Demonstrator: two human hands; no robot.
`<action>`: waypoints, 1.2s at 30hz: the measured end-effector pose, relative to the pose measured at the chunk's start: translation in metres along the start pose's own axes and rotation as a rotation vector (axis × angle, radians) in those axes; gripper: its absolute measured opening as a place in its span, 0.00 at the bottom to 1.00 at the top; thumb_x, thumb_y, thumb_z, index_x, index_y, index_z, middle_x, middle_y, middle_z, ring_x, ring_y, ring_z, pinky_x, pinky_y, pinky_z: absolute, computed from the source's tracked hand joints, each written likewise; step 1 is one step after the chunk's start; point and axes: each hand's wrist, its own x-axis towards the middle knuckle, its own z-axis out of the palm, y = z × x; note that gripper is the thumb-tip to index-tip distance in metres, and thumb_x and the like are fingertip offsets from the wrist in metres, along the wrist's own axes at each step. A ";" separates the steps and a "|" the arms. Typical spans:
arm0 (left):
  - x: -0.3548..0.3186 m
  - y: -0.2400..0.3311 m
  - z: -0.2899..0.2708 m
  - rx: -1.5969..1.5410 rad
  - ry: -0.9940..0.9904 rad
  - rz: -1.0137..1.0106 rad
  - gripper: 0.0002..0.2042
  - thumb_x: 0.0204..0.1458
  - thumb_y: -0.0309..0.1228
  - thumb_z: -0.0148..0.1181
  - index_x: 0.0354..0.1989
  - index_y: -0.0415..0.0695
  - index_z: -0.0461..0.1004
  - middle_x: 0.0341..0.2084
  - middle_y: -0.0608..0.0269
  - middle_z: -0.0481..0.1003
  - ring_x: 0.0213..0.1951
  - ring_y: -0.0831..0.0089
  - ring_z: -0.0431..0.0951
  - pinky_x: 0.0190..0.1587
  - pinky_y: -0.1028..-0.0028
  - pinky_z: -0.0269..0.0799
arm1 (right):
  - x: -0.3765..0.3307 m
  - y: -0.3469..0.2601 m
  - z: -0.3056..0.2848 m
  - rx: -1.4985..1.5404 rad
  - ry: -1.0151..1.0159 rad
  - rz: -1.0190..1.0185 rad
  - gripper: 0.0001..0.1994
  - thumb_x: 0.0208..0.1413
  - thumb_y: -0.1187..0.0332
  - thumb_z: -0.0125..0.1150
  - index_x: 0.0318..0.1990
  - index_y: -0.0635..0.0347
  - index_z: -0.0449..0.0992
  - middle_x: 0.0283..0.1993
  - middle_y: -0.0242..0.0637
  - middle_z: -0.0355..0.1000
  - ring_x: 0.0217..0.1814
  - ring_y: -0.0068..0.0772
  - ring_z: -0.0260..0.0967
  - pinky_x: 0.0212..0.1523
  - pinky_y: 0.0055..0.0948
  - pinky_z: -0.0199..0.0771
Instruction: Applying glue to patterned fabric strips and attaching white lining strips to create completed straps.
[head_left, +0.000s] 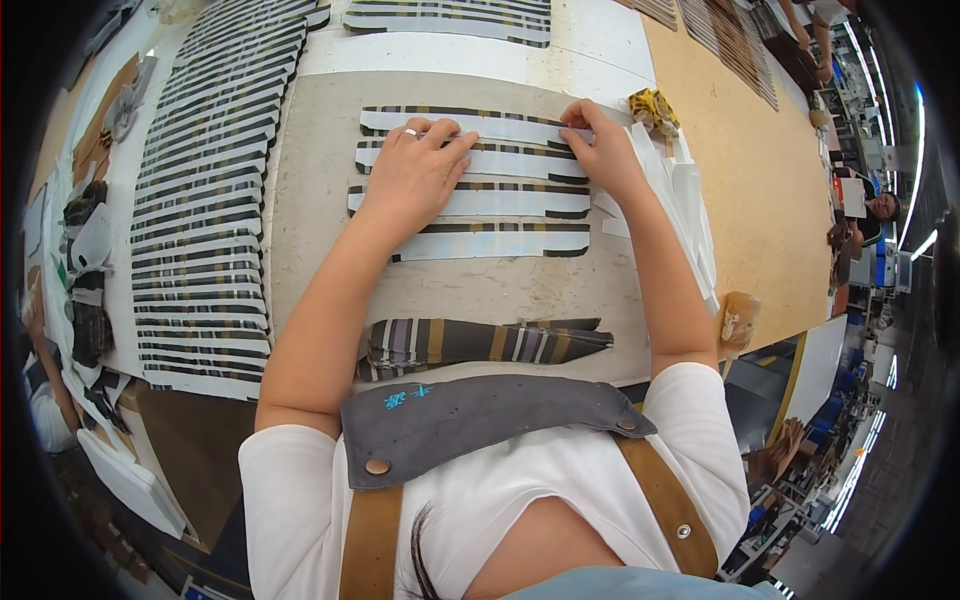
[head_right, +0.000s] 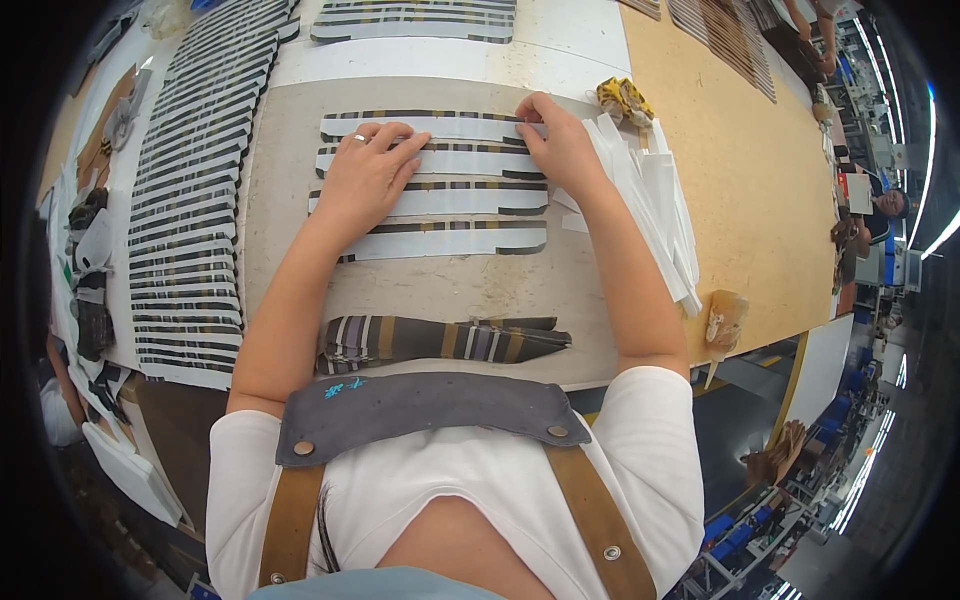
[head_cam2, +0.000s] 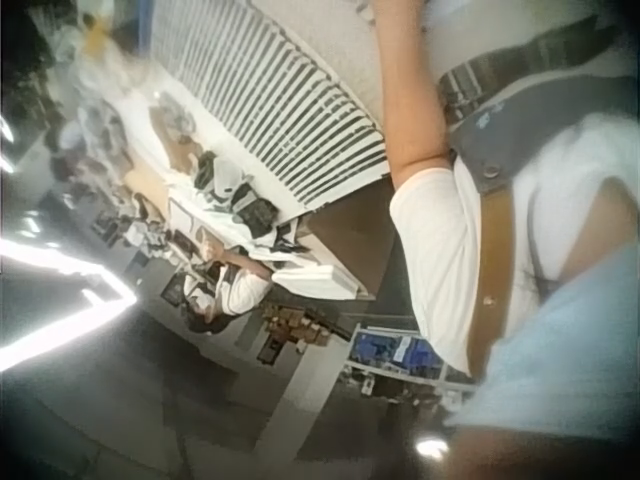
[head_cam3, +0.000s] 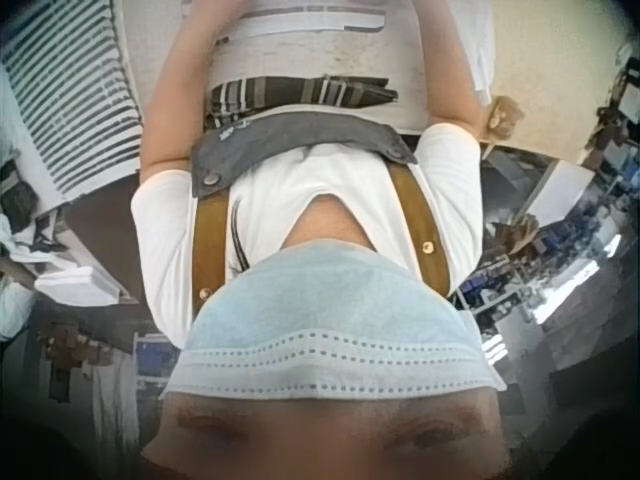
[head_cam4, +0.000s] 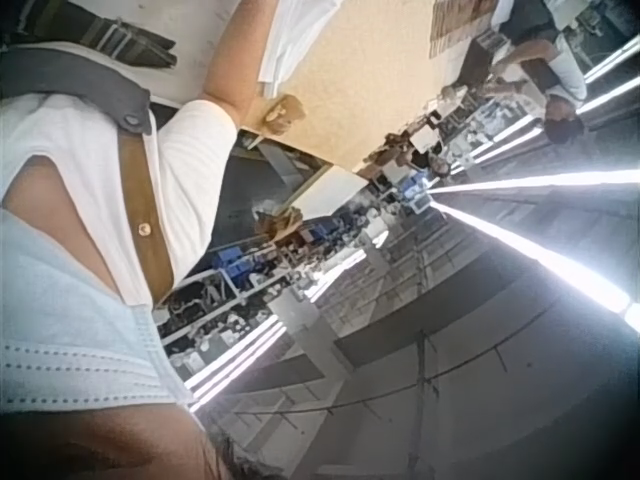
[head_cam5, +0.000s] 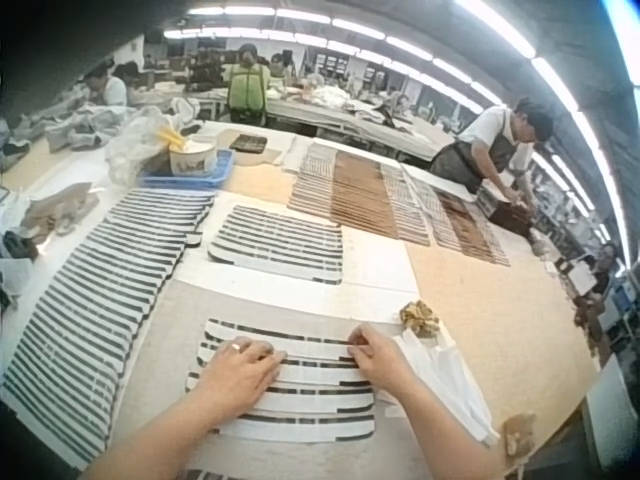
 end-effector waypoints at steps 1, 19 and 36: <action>0.000 0.000 0.000 0.004 0.000 0.004 0.13 0.53 0.31 0.52 0.47 0.46 0.73 0.43 0.66 0.70 0.47 0.63 0.67 0.49 0.65 0.64 | 0.000 -0.001 0.000 0.000 -0.018 0.012 0.07 0.51 0.74 0.55 0.38 0.60 0.68 0.36 0.45 0.73 0.43 0.43 0.71 0.43 0.33 0.69; 0.000 0.000 -0.001 -0.004 0.011 0.013 0.13 0.52 0.30 0.53 0.46 0.45 0.74 0.41 0.65 0.71 0.44 0.63 0.69 0.46 0.67 0.66 | -0.006 -0.025 0.008 -0.266 0.150 -0.355 0.09 0.49 0.75 0.51 0.39 0.62 0.70 0.37 0.42 0.71 0.44 0.43 0.67 0.47 0.37 0.65; 0.005 -0.016 -0.025 -0.547 0.114 -0.353 0.10 0.56 0.29 0.49 0.41 0.40 0.74 0.37 0.56 0.70 0.41 0.67 0.70 0.44 0.71 0.66 | -0.026 -0.012 0.010 -0.390 0.100 -0.373 0.10 0.49 0.77 0.51 0.39 0.61 0.72 0.43 0.36 0.70 0.46 0.39 0.67 0.47 0.34 0.68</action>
